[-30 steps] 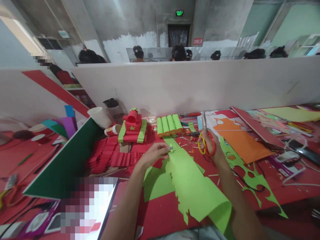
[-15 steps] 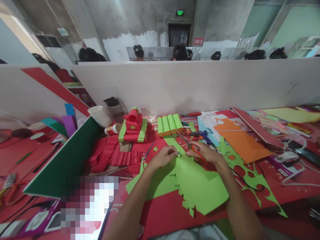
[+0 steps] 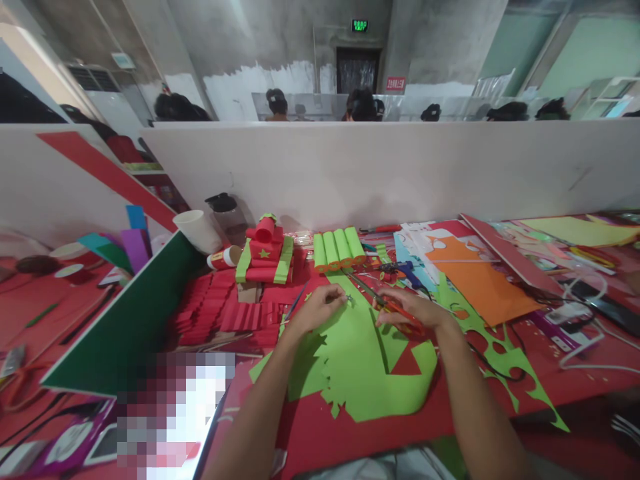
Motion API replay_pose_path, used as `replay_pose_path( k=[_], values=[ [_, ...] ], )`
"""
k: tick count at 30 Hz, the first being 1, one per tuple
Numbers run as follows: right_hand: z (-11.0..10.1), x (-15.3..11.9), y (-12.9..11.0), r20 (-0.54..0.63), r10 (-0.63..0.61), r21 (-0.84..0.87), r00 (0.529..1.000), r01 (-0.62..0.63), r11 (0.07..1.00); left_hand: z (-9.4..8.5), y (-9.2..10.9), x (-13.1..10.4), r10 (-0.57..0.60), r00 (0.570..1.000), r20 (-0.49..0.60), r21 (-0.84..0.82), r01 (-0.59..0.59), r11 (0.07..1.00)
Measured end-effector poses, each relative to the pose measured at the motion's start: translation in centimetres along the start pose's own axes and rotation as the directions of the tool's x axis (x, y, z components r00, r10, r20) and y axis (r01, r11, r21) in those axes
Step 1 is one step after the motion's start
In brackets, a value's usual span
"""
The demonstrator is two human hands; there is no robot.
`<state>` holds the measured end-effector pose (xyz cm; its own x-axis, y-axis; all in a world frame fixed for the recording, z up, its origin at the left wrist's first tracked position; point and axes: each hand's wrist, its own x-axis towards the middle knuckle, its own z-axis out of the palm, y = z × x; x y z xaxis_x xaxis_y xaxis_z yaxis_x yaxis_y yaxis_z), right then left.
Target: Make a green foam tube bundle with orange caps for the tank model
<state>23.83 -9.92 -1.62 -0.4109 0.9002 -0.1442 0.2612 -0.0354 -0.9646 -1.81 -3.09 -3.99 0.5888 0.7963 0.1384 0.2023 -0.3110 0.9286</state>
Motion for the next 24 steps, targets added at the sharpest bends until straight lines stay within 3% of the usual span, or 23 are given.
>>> replay_pose_path(
  k=[3, 9, 13, 17, 20, 24],
  values=[
    [-0.1, -0.8, -0.8, 0.019, 0.022, 0.041, 1.000, -0.023, 0.999, -0.6, -0.4, -0.1, 0.020, 1.000, -0.015, 0.085, -0.019, 0.996],
    [0.0, -1.7, -1.0, -0.134, -0.032, 0.200, 0.990, 0.058, 0.978, -0.9, -1.1, -0.8, 0.085, 0.991, 0.099, 0.296, -0.111, 0.949],
    [0.1, -1.4, -0.8, -0.234, -0.070, 0.202, 0.970, 0.119, 0.972, -0.8, -1.0, -1.0, 0.072, 0.982, 0.172, 0.343, -0.128, 0.931],
    [0.0, -0.5, -1.2, -0.210, -0.077, 0.176, 0.975, 0.115, 0.978, -0.8, -1.1, -0.9, 0.049, 0.989, 0.138, 0.372, -0.097, 0.923],
    [0.2, 0.1, -1.4, -0.260, -0.091, 0.140, 0.961, 0.131, 0.981, -1.0, -1.3, -0.9, 0.094, 0.992, 0.084, 0.392, -0.120, 0.912],
    [1.2, 1.3, -1.2, -0.324, -0.104, 0.151, 0.940, 0.160, 0.976, -1.0, -0.9, -0.9, 0.090, 0.987, 0.137, 0.357, -0.134, 0.924]
  ],
)
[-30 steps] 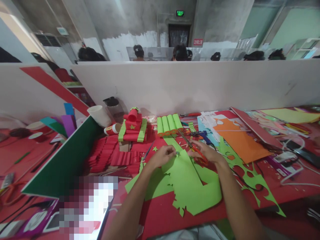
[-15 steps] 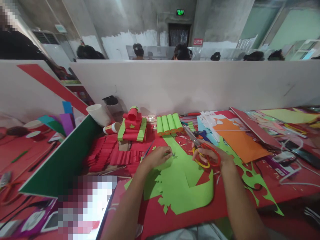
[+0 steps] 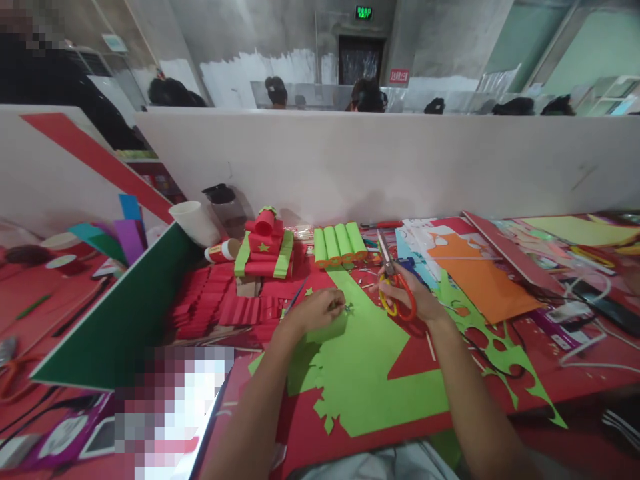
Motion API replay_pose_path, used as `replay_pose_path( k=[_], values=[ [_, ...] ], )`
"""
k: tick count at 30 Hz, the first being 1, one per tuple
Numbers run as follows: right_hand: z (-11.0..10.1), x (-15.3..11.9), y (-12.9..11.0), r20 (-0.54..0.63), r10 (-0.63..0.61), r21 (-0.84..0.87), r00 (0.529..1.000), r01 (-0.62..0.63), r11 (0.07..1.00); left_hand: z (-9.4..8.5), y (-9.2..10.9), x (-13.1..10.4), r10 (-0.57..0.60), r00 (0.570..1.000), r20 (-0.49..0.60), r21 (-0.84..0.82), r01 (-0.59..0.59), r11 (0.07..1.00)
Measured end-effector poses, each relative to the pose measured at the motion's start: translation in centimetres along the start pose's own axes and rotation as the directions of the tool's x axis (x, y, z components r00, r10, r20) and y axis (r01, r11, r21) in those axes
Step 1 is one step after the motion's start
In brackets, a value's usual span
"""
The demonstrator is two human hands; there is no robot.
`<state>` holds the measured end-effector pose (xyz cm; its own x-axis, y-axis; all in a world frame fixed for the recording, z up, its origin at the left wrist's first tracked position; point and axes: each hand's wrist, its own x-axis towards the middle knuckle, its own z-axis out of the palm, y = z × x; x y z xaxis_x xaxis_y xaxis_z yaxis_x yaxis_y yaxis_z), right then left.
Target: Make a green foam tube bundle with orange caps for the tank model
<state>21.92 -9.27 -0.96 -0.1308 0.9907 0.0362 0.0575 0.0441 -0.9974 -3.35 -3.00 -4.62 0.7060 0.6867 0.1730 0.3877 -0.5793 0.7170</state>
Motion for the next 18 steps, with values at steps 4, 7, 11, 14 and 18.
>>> replay_pose_path(
  k=[4, 7, 11, 14, 18],
  values=[
    [2.0, 0.8, 1.3, 0.022, 0.001, -0.052, 1.000, 0.000, 0.999, -0.1, 0.9, -0.1, -0.021, 1.000, 0.009, -0.027, 0.021, 0.999],
    [3.4, 1.4, 2.3, 0.027, 0.004, -0.071, 1.000, -0.002, 0.997, -0.1, 1.5, -0.1, -0.024, 1.000, 0.005, -0.034, 0.024, 0.999],
    [4.4, 1.8, 3.2, 0.035, 0.005, -0.081, 0.999, -0.002, 0.997, 0.1, 2.0, -0.1, -0.017, 0.999, 0.029, -0.040, 0.019, 0.999],
    [4.4, 1.9, 3.3, 0.057, -0.012, -0.099, 0.998, 0.018, 0.995, 0.3, 2.2, -0.1, -0.020, 0.999, 0.050, -0.040, 0.022, 0.999],
    [4.1, 2.0, 3.4, 0.052, -0.007, -0.111, 0.999, 0.013, 0.994, 0.2, 2.3, -0.1, -0.029, 0.999, 0.041, -0.042, 0.031, 0.999]
  ],
)
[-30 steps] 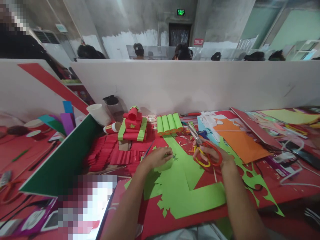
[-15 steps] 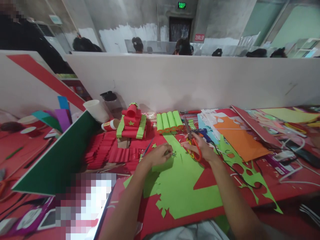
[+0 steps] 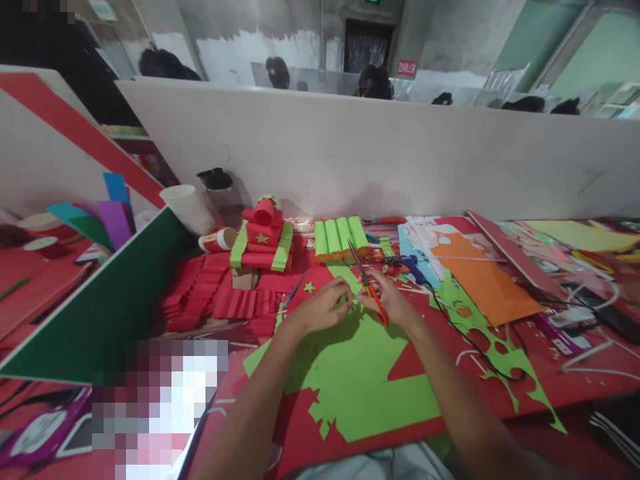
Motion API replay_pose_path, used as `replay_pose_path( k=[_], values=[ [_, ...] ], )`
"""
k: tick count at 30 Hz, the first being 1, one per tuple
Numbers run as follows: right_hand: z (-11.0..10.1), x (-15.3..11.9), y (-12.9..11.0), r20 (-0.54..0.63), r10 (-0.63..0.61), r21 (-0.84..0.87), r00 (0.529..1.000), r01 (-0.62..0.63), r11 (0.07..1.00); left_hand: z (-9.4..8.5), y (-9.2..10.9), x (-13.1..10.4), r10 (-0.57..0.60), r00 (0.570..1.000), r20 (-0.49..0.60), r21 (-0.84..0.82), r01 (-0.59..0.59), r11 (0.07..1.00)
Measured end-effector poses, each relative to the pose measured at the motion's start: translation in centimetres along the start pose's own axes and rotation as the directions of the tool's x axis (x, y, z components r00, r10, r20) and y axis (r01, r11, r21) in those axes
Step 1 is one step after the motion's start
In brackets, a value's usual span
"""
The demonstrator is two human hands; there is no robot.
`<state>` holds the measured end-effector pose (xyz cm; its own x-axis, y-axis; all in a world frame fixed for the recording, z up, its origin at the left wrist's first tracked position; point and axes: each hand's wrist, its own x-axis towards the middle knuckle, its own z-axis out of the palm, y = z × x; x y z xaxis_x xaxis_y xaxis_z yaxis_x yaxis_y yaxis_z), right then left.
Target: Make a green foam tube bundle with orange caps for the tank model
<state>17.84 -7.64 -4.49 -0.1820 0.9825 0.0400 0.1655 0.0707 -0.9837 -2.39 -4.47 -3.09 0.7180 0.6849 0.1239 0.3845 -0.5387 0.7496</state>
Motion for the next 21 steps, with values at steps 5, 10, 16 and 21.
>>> replay_pose_path(
  k=[5, 10, 16, 21],
  values=[
    [-0.2, 0.4, 0.2, -0.111, 0.001, 0.056, 0.994, 0.005, 0.998, 0.1, -0.2, 0.4, -0.036, 0.989, -0.140, -0.120, 0.019, 0.993],
    [-0.2, 0.4, -0.2, -0.213, -0.032, 0.099, 0.977, 0.054, 0.994, 0.6, 0.0, 0.8, -0.083, 0.983, -0.163, -0.279, 0.035, 0.960],
    [-0.2, 0.4, -0.3, -0.269, -0.046, 0.106, 0.962, 0.077, 0.991, 0.7, 0.4, 1.1, -0.127, 0.974, -0.188, -0.361, 0.051, 0.931],
    [0.2, 0.5, -0.3, -0.269, -0.053, 0.084, 0.962, 0.079, 0.993, 1.2, -0.2, 1.3, -0.139, 0.967, -0.215, -0.397, 0.044, 0.917]
  ],
)
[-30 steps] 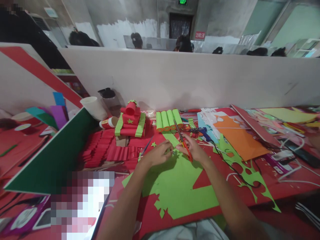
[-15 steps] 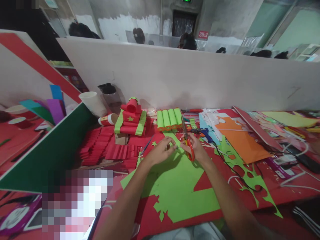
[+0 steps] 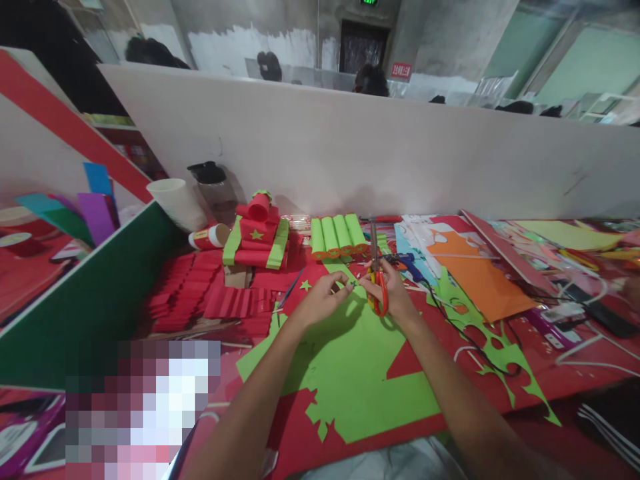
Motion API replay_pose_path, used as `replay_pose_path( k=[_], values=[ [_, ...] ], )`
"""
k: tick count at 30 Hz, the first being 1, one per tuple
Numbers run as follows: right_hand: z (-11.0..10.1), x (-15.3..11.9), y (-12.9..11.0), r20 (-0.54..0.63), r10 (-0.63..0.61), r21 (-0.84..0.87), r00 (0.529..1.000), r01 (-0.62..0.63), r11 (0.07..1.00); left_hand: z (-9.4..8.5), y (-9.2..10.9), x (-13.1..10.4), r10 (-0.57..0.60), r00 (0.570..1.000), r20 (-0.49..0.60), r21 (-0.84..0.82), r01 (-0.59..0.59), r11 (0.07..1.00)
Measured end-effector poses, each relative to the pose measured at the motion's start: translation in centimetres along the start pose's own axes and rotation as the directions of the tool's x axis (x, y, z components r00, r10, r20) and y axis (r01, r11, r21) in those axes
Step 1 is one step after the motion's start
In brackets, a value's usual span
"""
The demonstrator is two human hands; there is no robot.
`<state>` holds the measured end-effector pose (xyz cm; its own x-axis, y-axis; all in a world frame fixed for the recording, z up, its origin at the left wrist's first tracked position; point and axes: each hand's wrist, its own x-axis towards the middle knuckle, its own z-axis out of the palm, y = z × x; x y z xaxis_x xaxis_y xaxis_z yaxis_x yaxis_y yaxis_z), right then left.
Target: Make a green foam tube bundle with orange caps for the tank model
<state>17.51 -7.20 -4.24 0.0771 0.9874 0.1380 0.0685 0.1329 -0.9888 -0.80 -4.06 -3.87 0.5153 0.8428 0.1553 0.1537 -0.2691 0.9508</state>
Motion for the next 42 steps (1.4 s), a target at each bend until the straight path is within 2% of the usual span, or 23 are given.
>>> replay_pose_path(
  k=[4, 9, 15, 18, 22, 27, 30, 33, 42],
  values=[
    [0.3, -0.1, 0.2, 0.019, 0.003, 0.051, 1.000, -0.004, 0.999, 0.2, -0.4, 0.1, -0.001, 0.999, -0.035, -0.004, 0.001, 1.000],
    [0.3, -0.1, 0.4, 0.016, 0.002, 0.090, 1.000, -0.003, 0.996, 0.3, -0.1, 0.1, -0.007, 1.000, 0.002, -0.017, 0.007, 1.000],
    [0.3, -0.2, 0.2, 0.002, -0.017, 0.091, 1.000, 0.017, 0.996, 0.4, 0.4, 0.0, -0.011, 1.000, -0.005, -0.015, 0.011, 1.000],
    [0.2, -0.4, -0.1, 0.017, -0.021, 0.060, 1.000, 0.020, 0.998, 0.4, 0.4, 0.2, -0.020, 0.999, -0.044, -0.027, 0.019, 0.999],
    [-0.2, -1.2, -1.0, 0.117, -0.017, -0.021, 0.993, 0.019, 1.000, 0.5, 0.0, 0.5, -0.039, 0.987, -0.154, -0.113, 0.022, 0.993],
    [-0.5, -2.0, -1.4, 0.256, -0.016, -0.151, 0.967, 0.056, 0.987, 0.3, -0.5, 1.0, -0.034, 0.942, -0.334, -0.247, -0.053, 0.968],
    [-0.1, -2.1, -1.2, 0.295, -0.002, -0.227, 0.955, 0.072, 0.971, 0.0, -0.5, 1.1, -0.053, 0.915, -0.400, -0.287, -0.070, 0.955],
    [0.3, -2.1, -1.1, 0.311, 0.017, -0.240, 0.950, 0.061, 0.969, -0.1, -0.4, 1.1, -0.077, 0.905, -0.418, -0.320, -0.068, 0.945],
    [0.7, -1.9, -0.7, 0.321, 0.028, -0.274, 0.947, 0.064, 0.959, 0.5, -0.4, 1.0, -0.088, 0.919, -0.384, -0.364, -0.063, 0.929]
  ],
)
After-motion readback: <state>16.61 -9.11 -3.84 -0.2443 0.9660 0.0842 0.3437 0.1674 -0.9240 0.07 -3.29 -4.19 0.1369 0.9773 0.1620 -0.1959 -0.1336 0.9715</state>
